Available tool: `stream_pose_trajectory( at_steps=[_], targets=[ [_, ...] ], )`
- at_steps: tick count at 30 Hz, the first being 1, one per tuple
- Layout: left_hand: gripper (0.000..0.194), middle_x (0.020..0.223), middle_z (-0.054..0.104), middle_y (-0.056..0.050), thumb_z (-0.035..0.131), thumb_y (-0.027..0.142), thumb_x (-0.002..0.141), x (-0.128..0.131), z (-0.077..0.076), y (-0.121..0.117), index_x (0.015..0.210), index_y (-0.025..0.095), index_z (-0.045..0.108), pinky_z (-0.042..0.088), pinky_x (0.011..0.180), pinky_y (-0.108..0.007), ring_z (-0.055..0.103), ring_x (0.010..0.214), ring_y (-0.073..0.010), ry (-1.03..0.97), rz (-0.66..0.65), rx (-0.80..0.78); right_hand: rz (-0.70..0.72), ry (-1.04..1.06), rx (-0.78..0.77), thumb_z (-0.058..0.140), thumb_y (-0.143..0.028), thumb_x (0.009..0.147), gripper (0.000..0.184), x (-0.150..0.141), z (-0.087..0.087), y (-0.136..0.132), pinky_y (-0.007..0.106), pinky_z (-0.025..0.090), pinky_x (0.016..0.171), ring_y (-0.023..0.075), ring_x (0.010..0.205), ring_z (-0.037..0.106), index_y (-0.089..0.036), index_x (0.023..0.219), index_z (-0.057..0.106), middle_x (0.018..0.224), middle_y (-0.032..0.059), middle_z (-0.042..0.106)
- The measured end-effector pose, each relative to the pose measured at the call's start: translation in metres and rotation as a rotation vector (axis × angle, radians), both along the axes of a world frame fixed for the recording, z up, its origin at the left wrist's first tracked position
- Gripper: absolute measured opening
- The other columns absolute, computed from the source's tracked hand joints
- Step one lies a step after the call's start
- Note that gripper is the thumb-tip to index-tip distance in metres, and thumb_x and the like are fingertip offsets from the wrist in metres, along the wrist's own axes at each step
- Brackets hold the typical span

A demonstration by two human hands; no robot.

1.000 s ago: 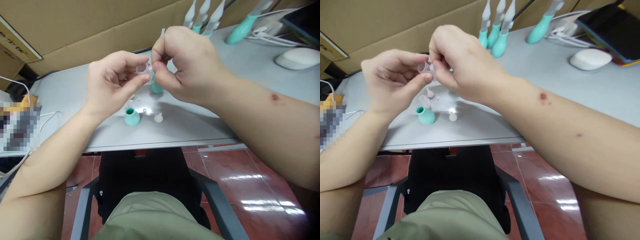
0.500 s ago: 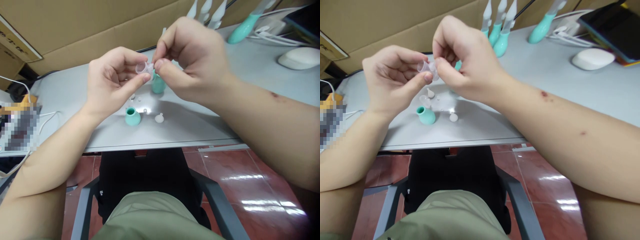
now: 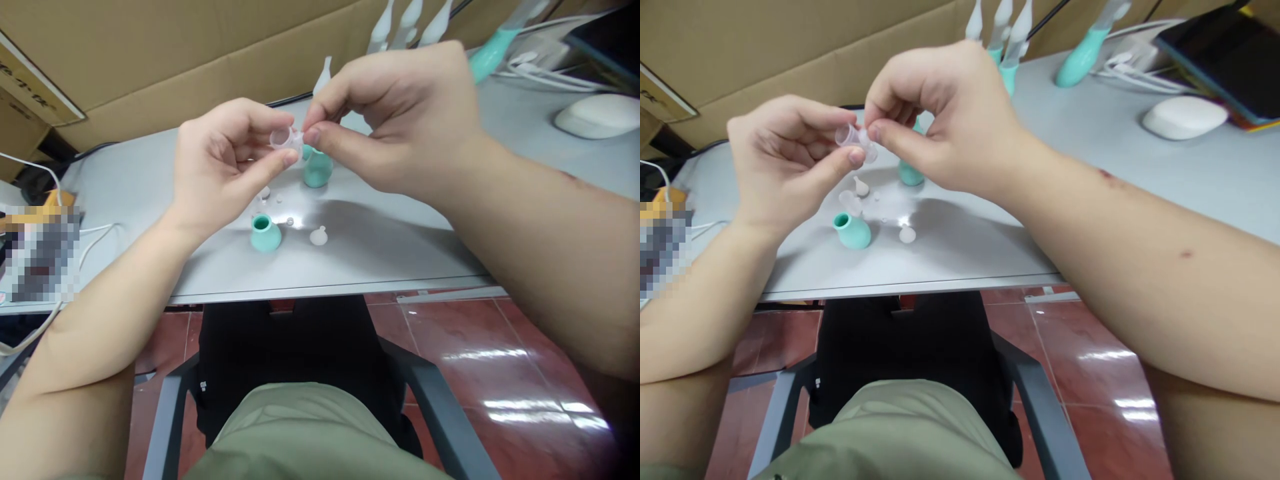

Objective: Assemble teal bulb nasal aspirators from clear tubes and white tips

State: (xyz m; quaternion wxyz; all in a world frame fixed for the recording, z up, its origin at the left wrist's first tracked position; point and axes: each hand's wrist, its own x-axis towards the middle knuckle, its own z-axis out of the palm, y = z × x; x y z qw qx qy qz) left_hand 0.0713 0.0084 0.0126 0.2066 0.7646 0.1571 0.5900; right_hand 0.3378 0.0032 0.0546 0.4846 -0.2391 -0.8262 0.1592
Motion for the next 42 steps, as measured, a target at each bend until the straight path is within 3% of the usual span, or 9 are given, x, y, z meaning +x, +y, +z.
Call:
stream_pose_trajectory(
  at_steps=[5, 10, 13, 19, 25, 29, 34, 37, 42],
  targets=[
    [0.038, 0.114, 0.092, -0.007, 0.114, 0.047, 0.102, 0.001, 0.004, -0.001, 0.132, 0.027, 0.099, 0.084, 0.086, -0.041, 0.095, 0.103, -0.0273, 0.009, -0.038, 0.009, -0.090, -0.183, 0.116, 0.066, -0.024, 0.116, 0.011, 0.005, 0.004, -0.003, 0.044, 0.066, 0.111, 0.0261, 0.116, 0.085, -0.027, 0.107, 0.072, 0.121, 0.0040, 0.090],
    [0.068, 0.111, 0.091, -0.008, 0.110, 0.084, 0.098, -0.001, 0.003, 0.014, 0.127, 0.025, 0.090, 0.082, 0.092, -0.048, 0.092, 0.103, -0.0293, 0.112, 0.085, -0.148, -0.115, -0.206, 0.118, 0.062, -0.028, 0.117, 0.010, 0.009, 0.009, -0.007, 0.047, 0.063, 0.112, 0.0285, 0.119, 0.084, -0.029, 0.107, 0.064, 0.121, 0.0050, 0.085],
    [0.066, 0.114, 0.093, -0.009, 0.110, 0.084, 0.099, -0.001, 0.000, 0.018, 0.126, 0.028, 0.088, 0.079, 0.100, -0.052, 0.090, 0.111, -0.0328, 0.187, 0.181, -0.253, -0.132, -0.259, 0.055, 0.061, -0.027, 0.118, 0.010, 0.009, 0.014, -0.011, 0.049, 0.062, 0.113, 0.0311, 0.120, 0.083, -0.030, 0.108, 0.062, 0.124, 0.0081, 0.084],
    [0.077, 0.113, 0.094, -0.009, 0.096, 0.102, 0.098, 0.000, 0.003, 0.006, 0.127, 0.031, 0.089, 0.073, 0.089, -0.053, 0.088, 0.103, -0.0332, 0.167, 0.190, -0.187, -0.163, -0.278, 0.034, 0.059, -0.029, 0.118, 0.009, 0.008, 0.016, -0.011, 0.053, 0.062, 0.117, 0.0341, 0.122, 0.082, -0.029, 0.110, 0.061, 0.124, 0.0088, 0.084],
    [0.076, 0.109, 0.093, -0.004, 0.100, 0.105, 0.093, -0.019, -0.010, 0.038, 0.133, 0.041, 0.089, 0.067, 0.083, -0.056, 0.082, 0.091, -0.0276, 0.207, 0.068, -0.093, -0.229, -0.279, 0.031, 0.056, -0.034, 0.117, 0.009, 0.009, 0.020, -0.012, 0.051, 0.060, 0.115, 0.0314, 0.117, 0.079, -0.028, 0.111, 0.060, 0.125, 0.0090, 0.080],
    [0.096, 0.111, 0.092, -0.009, 0.092, 0.116, 0.088, -0.020, -0.015, 0.043, 0.135, 0.032, 0.089, 0.071, 0.085, -0.055, 0.081, 0.093, -0.0292, 0.193, 0.112, -0.150, -0.310, -0.240, 0.029, 0.059, -0.042, 0.115, 0.019, 0.021, 0.032, -0.015, 0.047, 0.055, 0.103, 0.0250, 0.102, 0.070, -0.028, 0.106, 0.068, 0.110, 0.0045, 0.076],
    [0.060, 0.110, 0.094, -0.011, 0.109, 0.080, 0.092, -0.005, 0.017, -0.001, 0.118, 0.027, 0.099, 0.078, 0.097, -0.053, 0.086, 0.099, -0.0314, 0.451, 0.142, -0.215, -0.006, -0.437, -0.057, 0.078, -0.024, 0.089, 0.008, 0.043, 0.040, 0.002, 0.042, 0.041, 0.067, 0.0153, 0.064, 0.055, -0.028, 0.084, 0.083, 0.070, -0.0052, 0.067],
    [0.043, 0.104, 0.094, -0.009, 0.108, 0.061, 0.094, -0.001, 0.035, -0.017, 0.116, 0.025, 0.101, 0.077, 0.092, -0.045, 0.087, 0.097, -0.0300, 0.589, 0.152, -0.273, -0.117, -0.810, -0.219, 0.087, -0.001, 0.083, 0.028, 0.040, 0.038, 0.010, 0.039, 0.037, 0.057, 0.0120, 0.052, 0.047, -0.027, 0.077, 0.085, 0.062, -0.0110, 0.063],
    [0.039, 0.094, 0.090, -0.007, 0.116, 0.053, 0.085, 0.000, 0.039, -0.004, 0.105, 0.024, 0.099, 0.076, 0.079, -0.042, 0.087, 0.086, -0.0286, 0.617, 0.127, -0.342, -0.214, -1.008, -0.305, 0.095, 0.000, 0.092, 0.036, 0.023, 0.032, 0.006, 0.040, 0.036, 0.053, 0.0146, 0.051, 0.046, -0.028, 0.073, 0.081, 0.057, -0.0099, 0.057]
  ],
)
